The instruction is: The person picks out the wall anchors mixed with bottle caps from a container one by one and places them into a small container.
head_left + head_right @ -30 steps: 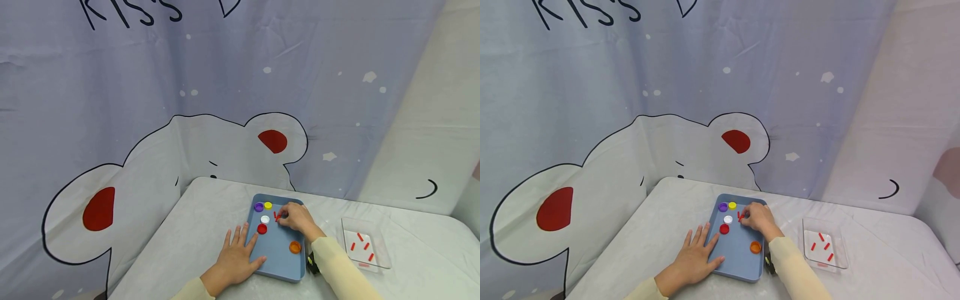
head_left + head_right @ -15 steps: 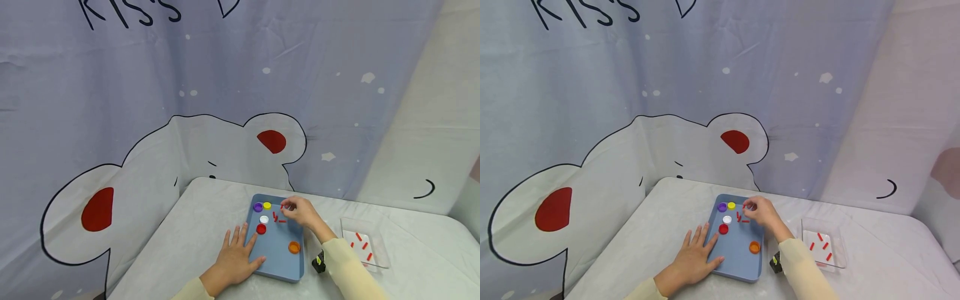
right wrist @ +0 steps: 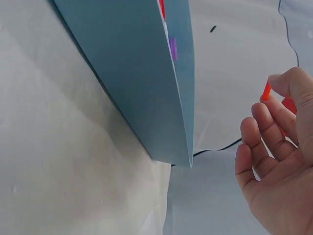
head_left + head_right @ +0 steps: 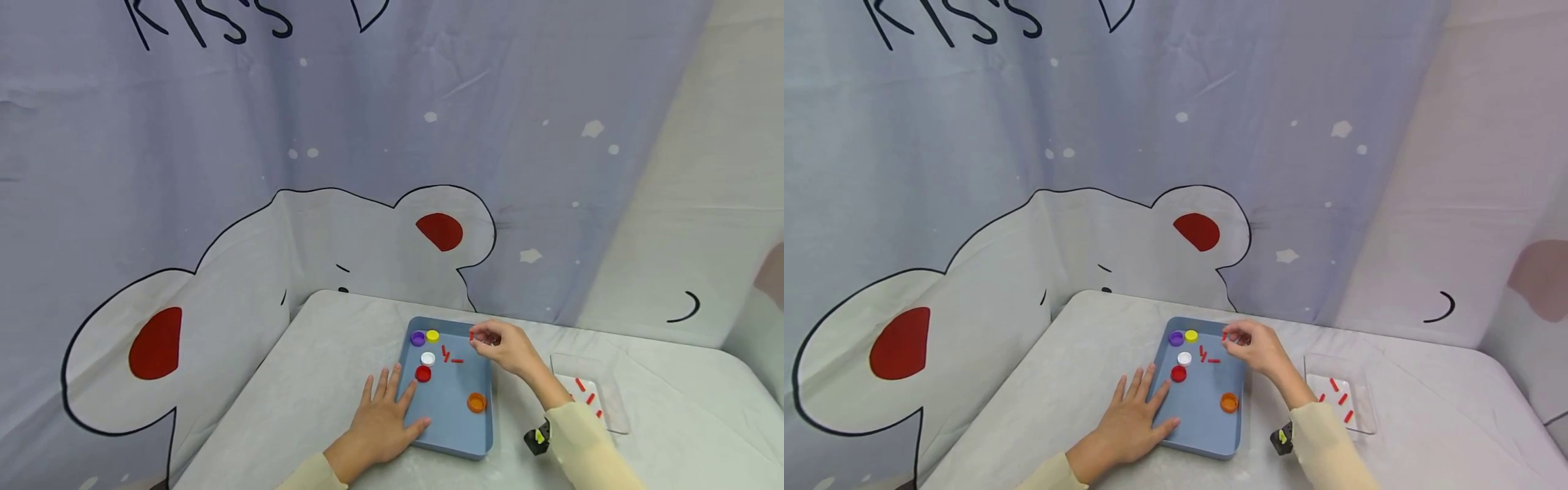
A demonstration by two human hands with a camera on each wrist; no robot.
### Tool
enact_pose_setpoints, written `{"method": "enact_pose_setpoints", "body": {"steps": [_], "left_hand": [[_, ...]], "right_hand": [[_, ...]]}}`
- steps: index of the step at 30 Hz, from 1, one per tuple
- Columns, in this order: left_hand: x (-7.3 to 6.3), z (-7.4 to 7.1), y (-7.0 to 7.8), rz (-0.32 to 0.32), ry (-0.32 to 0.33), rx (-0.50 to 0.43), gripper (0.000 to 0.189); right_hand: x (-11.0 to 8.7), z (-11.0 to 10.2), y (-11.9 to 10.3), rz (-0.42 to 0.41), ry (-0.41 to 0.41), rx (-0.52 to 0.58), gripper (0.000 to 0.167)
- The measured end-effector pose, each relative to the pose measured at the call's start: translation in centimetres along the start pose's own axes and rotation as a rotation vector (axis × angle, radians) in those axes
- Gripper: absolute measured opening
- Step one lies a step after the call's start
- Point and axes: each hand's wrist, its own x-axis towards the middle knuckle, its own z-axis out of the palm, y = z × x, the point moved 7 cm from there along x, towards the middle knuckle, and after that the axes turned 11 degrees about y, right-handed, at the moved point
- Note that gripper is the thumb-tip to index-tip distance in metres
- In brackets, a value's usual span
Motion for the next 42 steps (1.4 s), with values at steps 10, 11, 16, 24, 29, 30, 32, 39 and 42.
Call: {"method": "enact_pose_setpoints", "body": {"steps": [10,11,16,24,29,30,32,39,42], "left_hand": [[-0.1,0.0,0.0,0.000,-0.004,-0.003,0.080],[-0.1,0.0,0.0,0.000,-0.003,-0.007,0.080],[-0.1,0.1,-0.1,0.012,0.016,-0.020,0.078],[-0.1,0.1,-0.1,0.019,0.031,-0.024,0.078],[-0.1,-0.1,-0.1,0.020,0.033,-0.023,0.078],[-0.1,-0.1,0.0,0.021,0.034,-0.023,0.078],[-0.1,-0.1,0.0,0.023,0.036,-0.022,0.078],[-0.1,-0.1,0.0,0.026,0.035,-0.021,0.078],[-0.1,-0.2,0.0,0.027,0.031,-0.019,0.078]], "right_hand": [[-1.7,-2.3,0.5,0.041,0.046,0.008,0.021],[-1.8,-2.6,0.6,0.046,0.048,0.010,0.022],[-2.8,-3.9,1.3,0.078,0.059,0.010,0.022],[-4.3,-6.1,2.6,0.121,0.054,-0.013,0.025],[-5.1,-7.5,3.3,0.145,0.064,-0.007,0.028],[-5.2,-7.8,3.5,0.148,0.067,-0.010,0.028],[-5.6,-8.4,3.8,0.151,0.074,-0.020,0.029],[-6.9,-10.1,4.7,0.181,0.092,-0.056,0.031],[-7.3,-10.7,4.9,0.207,0.090,-0.054,0.034]]}}
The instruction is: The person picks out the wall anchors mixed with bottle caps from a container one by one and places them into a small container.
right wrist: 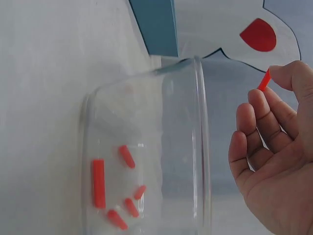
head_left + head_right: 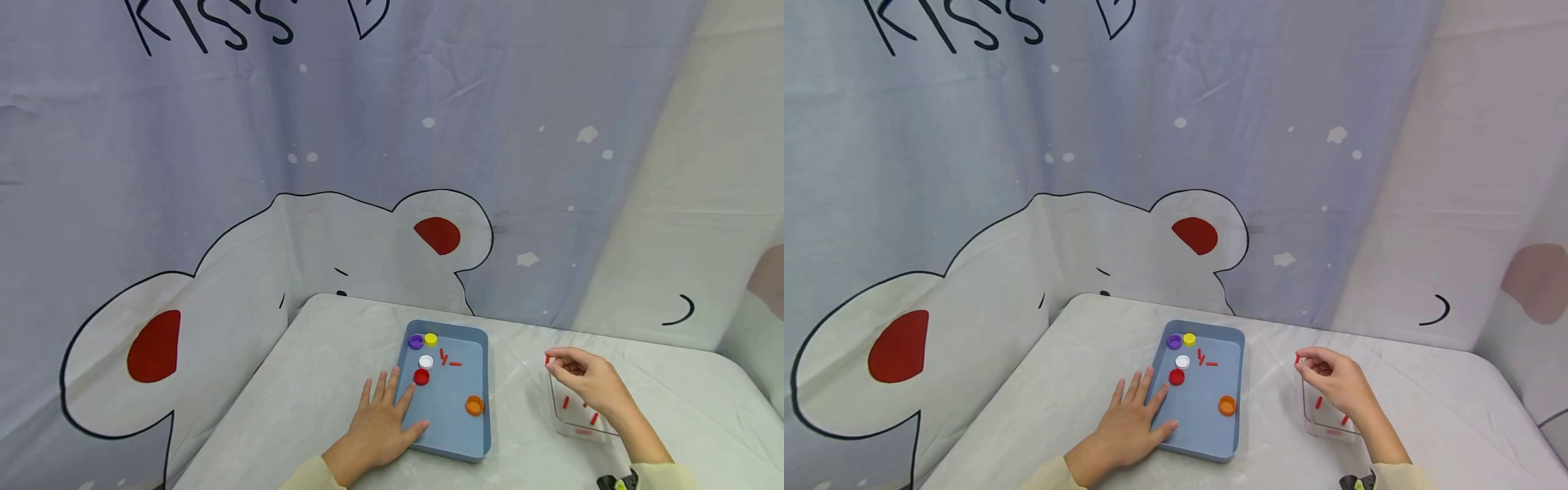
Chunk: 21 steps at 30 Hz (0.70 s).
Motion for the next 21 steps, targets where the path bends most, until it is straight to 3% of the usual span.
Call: {"method": "enact_pose_setpoints", "body": {"steps": [15,21], "left_hand": [[0.0,0.1,-0.1,-0.005,-0.011,-0.004,0.079],[0.0,0.1,-0.1,-0.005,-0.007,-0.004,0.079]], "right_hand": [[-1.5,-2.7,2.3,-0.021,0.073,0.019,0.030],[-2.0,-3.5,3.4,0.022,0.064,-0.020,0.034]]}}
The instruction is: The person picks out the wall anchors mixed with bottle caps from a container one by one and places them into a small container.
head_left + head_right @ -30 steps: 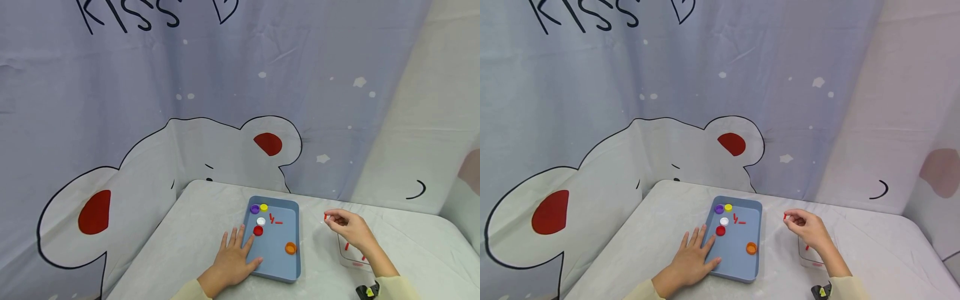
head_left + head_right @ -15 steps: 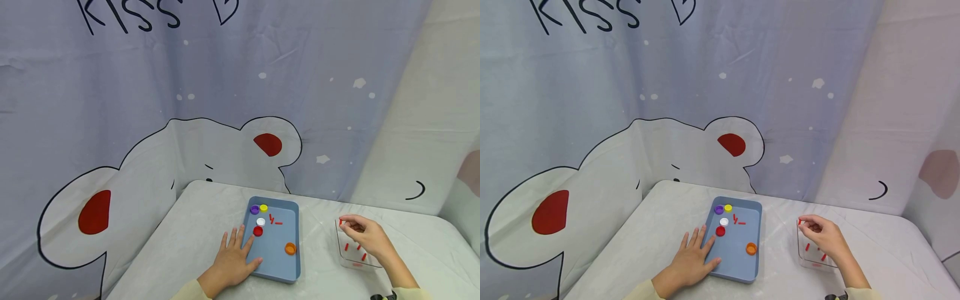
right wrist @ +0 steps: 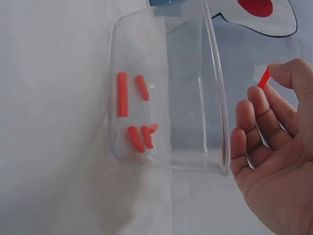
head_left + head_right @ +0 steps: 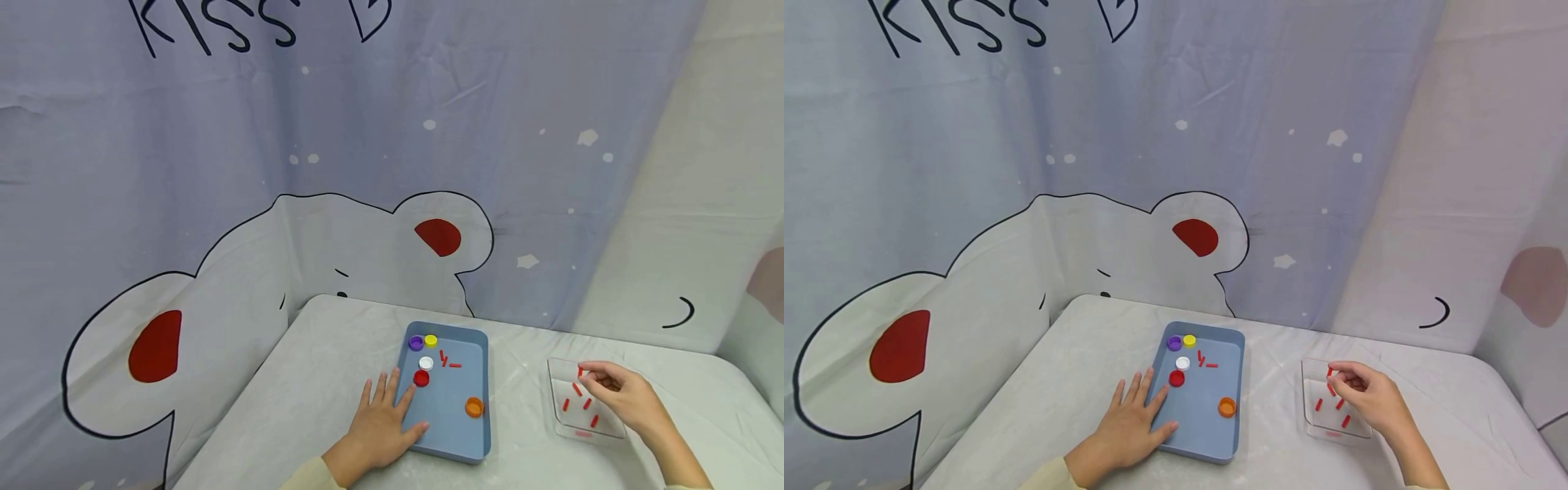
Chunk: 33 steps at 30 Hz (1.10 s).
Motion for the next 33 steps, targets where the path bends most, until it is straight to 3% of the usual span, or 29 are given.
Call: {"method": "enact_pose_setpoints", "body": {"steps": [13,22,33], "left_hand": [[0.0,0.1,0.1,-0.009,-0.016,-0.006,0.079],[0.0,0.1,0.0,-0.006,-0.018,-0.003,0.079],[0.1,0.2,-0.1,-0.001,-0.002,0.005,0.079]], "right_hand": [[-0.5,-0.7,1.1,-0.002,0.014,0.010,0.034],[-0.4,-0.6,1.3,-0.047,0.019,0.045,0.031],[0.8,1.8,-1.1,-0.061,-0.055,0.070,0.032]]}}
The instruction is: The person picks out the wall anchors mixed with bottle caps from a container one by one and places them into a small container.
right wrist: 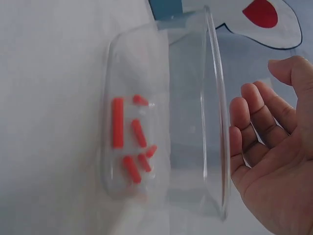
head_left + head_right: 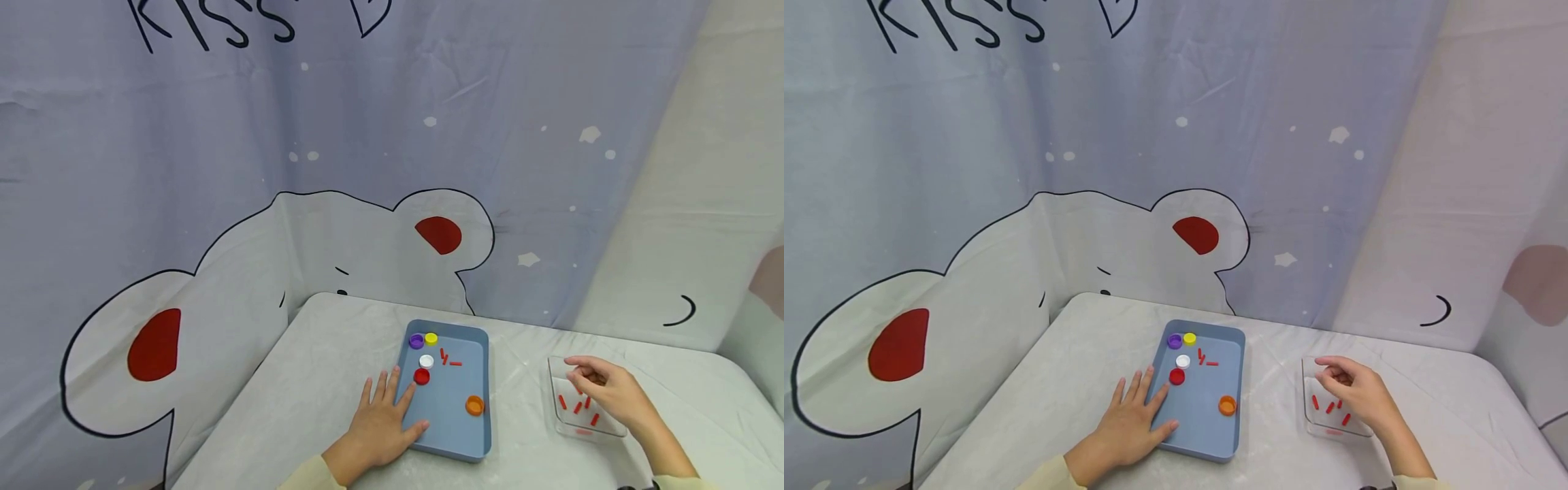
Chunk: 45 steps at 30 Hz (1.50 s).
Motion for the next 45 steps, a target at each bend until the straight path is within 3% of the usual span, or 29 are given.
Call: {"method": "enact_pose_setpoints", "body": {"steps": [6,14,45], "left_hand": [[0.0,0.0,-0.1,-0.004,-0.002,0.002,0.079],[0.0,-0.1,0.0,-0.002,-0.001,0.002,0.079],[0.0,0.0,0.0,0.001,0.009,-0.003,0.079]], "right_hand": [[1.3,2.1,-1.1,0.033,-0.058,-0.034,0.038],[2.7,5.2,-2.2,-0.005,-0.094,0.003,0.035],[5.6,12.7,-4.8,-0.076,-0.120,0.045,0.034]]}}
